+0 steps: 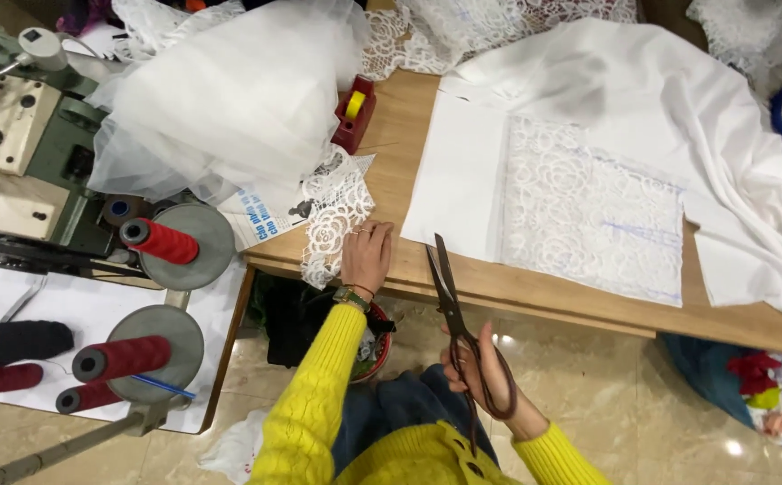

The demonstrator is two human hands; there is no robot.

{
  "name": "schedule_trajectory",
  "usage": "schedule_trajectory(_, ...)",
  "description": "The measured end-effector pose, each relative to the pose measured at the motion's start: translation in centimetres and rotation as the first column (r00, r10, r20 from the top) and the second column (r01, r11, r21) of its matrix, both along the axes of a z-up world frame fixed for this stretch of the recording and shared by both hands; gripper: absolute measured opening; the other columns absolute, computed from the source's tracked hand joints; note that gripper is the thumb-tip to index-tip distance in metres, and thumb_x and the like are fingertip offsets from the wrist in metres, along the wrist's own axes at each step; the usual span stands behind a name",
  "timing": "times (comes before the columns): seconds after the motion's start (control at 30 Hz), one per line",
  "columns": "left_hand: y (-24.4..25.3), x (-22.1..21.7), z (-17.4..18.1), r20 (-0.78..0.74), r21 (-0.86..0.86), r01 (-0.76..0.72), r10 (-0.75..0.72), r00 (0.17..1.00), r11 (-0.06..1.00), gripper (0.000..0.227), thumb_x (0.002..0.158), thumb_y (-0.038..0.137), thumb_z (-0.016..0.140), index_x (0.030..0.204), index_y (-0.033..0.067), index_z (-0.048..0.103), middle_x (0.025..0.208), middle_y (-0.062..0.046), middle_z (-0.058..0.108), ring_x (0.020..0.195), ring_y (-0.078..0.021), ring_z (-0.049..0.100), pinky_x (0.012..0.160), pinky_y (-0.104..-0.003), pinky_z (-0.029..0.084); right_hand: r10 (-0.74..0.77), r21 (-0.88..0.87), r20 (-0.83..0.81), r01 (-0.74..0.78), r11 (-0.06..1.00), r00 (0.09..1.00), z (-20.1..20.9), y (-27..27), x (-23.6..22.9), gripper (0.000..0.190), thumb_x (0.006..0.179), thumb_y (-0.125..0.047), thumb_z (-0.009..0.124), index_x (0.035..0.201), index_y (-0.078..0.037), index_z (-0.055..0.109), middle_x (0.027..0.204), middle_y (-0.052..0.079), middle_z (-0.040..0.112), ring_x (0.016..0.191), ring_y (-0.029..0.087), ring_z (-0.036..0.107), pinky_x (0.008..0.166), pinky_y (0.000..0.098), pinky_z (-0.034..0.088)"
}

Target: The person aligns a piece of white lace fabric on a larger white cloth laid out on a wooden table. They then use a pair of scissors to cut the fabric along marked lines, carefully following the pattern while the camera shakes significantly.

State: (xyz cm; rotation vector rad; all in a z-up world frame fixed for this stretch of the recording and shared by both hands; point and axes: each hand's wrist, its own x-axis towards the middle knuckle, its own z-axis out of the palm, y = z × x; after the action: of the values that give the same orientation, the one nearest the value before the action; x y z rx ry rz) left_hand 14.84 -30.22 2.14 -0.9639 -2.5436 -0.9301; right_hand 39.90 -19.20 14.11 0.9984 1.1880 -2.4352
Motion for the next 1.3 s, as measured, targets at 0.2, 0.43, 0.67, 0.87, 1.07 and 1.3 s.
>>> schedule_trajectory(0.2,1.1,-1.2,-0.5,0.174,0.135,-0.027,0.003,0.985,0.99,0.016,0.097,0.013,0.061,0.104,0.0113,0.076,0.102,-0.009,0.07,0.075,-0.0282,0.064,0.067,-0.043,0.045,-0.054,0.047,0.012,0.053,0.997,0.998,-0.9,-3.2,-3.6,0.094,0.085,-0.078,0.024,0.147,-0.011,0.045,0.078,0.007,0.054,0.058,0.013,0.042,0.048,0.0246,0.029)
schedule_trajectory(0.43,2.7,-3.3,-3.9,0.412,-0.007,-0.111,0.104,0.905,0.994,0.019,0.096,0.038,0.064,0.092,0.0242,0.077,0.088,-0.002,0.069,0.087,-0.0314,0.069,0.078,-0.044,0.049,-0.038,0.104,-0.068,0.045,0.994,0.997,-4.2,-5.8,-5.9,0.1,0.093,-0.082,0.019,0.152,-0.003,0.033,0.093,0.01,0.052,0.068,0.018,0.048,0.053,0.0272,0.037)
schedule_trajectory(0.67,3.1,-3.4,-3.4,0.495,-0.105,-0.102,0.141,0.858,0.989,0.029,0.092,0.051,0.064,0.091,0.0267,0.079,0.084,-0.004,0.069,0.09,-0.0345,0.069,0.078,-0.046,0.048,-0.102,0.047,-0.076,0.105,0.993,0.992,-2.8,-8.1,-8.0,0.086,0.094,-0.082,0.025,0.094,-0.003,0.058,0.065,0.006,0.047,0.054,0.013,0.04,0.049,0.0261,0.035)
schedule_trajectory(0.87,3.0,-3.3,-1.2,0.569,-0.143,-0.094,0.16,0.807,0.985,0.026,0.084,0.057,0.067,0.086,0.0327,0.078,0.08,0.003,0.07,0.094,-0.0287,0.07,0.081,-0.042,0.049,-0.156,-0.42,-0.342,-0.002,0.907,0.927,-15.0,-6.4,-6.5,0.067,0.101,-0.065,0.043,0.105,0.0,0.059,0.077,0.012,0.06,0.063,0.018,0.055,0.056,0.0291,0.045)
schedule_trajectory(1.07,3.0,-3.0,0.0,0.569,-0.164,-0.1,0.176,0.803,0.981,0.026,0.083,0.057,0.068,0.083,0.0323,0.077,0.079,0.004,0.071,0.093,-0.028,0.07,0.079,-0.042,0.05,-0.305,-0.737,-0.512,-0.228,0.636,0.803,-18.2,-6.1,-6.6,0.052,0.106,-0.049,0.048,0.118,0.001,0.057,0.099,0.015,0.065,0.082,0.029,0.061,0.067,0.0393,0.048)
schedule_trajectory(1.3,3.0,-3.1,-0.3,0.59,-0.156,-0.087,0.163,0.79,0.984,0.022,0.082,0.051,0.068,0.083,0.0309,0.078,0.08,0.001,0.072,0.092,-0.032,0.07,0.08,-0.043,0.048,-0.294,-0.781,-0.556,-0.367,0.504,0.778,-20.3,-5.7,-8.2,0.048,0.105,-0.05,0.046,0.12,-0.006,0.056,0.111,0.015,0.063,0.09,0.034,0.06,0.075,0.0458,0.046)
